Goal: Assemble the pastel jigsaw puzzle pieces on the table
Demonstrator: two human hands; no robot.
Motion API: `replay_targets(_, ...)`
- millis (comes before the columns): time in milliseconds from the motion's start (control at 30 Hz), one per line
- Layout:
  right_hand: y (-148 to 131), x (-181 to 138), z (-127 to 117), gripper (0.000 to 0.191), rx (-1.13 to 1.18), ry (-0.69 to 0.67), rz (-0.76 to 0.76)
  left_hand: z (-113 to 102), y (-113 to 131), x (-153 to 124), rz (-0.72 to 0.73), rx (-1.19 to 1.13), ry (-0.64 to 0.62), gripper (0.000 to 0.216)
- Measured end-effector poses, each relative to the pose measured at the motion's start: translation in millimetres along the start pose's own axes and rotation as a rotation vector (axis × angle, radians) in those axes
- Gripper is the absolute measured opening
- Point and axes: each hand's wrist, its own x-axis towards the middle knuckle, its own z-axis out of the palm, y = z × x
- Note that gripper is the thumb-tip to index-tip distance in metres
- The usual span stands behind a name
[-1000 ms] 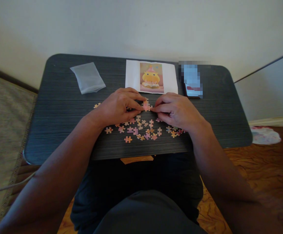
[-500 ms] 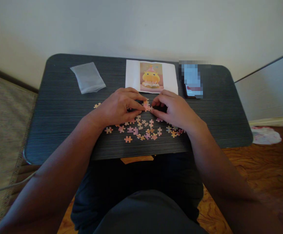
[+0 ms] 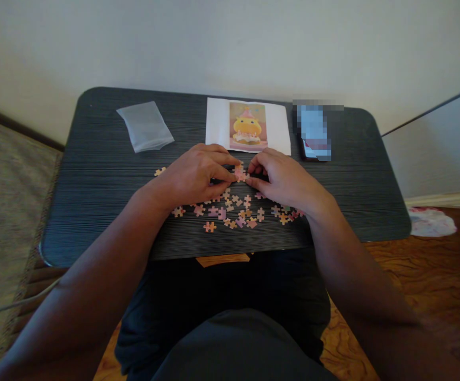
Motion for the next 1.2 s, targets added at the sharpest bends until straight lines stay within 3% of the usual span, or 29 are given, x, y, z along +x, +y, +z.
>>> replay_targets(400,-22.1,12.1,-12.0,0.011,-0.104,-0.111,0.164,-0.6,1.9,0.1,0.011,0.011,0.000,0.027)
replay_targets(800,-21.2,10.7,-10.4,0.012,-0.070,-0.130,0.167,-1.0,1.8,-0.3,0.017,0.034,-0.009,0.026)
replay_targets(933,-15.1,4.7,-13.0,0.009,0.064,-0.101,0.163,-0.2,0.4,-1.0,0.017,0.020,0.001,0.026)
replay_targets(1100,-2.9,-13.7,-22.3,0.018,0.389,0.040,0.130,3.0,-1.1,-0.9,0.007,-0.015,0.029,0.028)
replay_targets(1200,3.8,-25.7,-25.0,0.023,0.519,0.024,0.093,4.6,-0.9,-0.4,-0.005,-0.018,0.040,0.027)
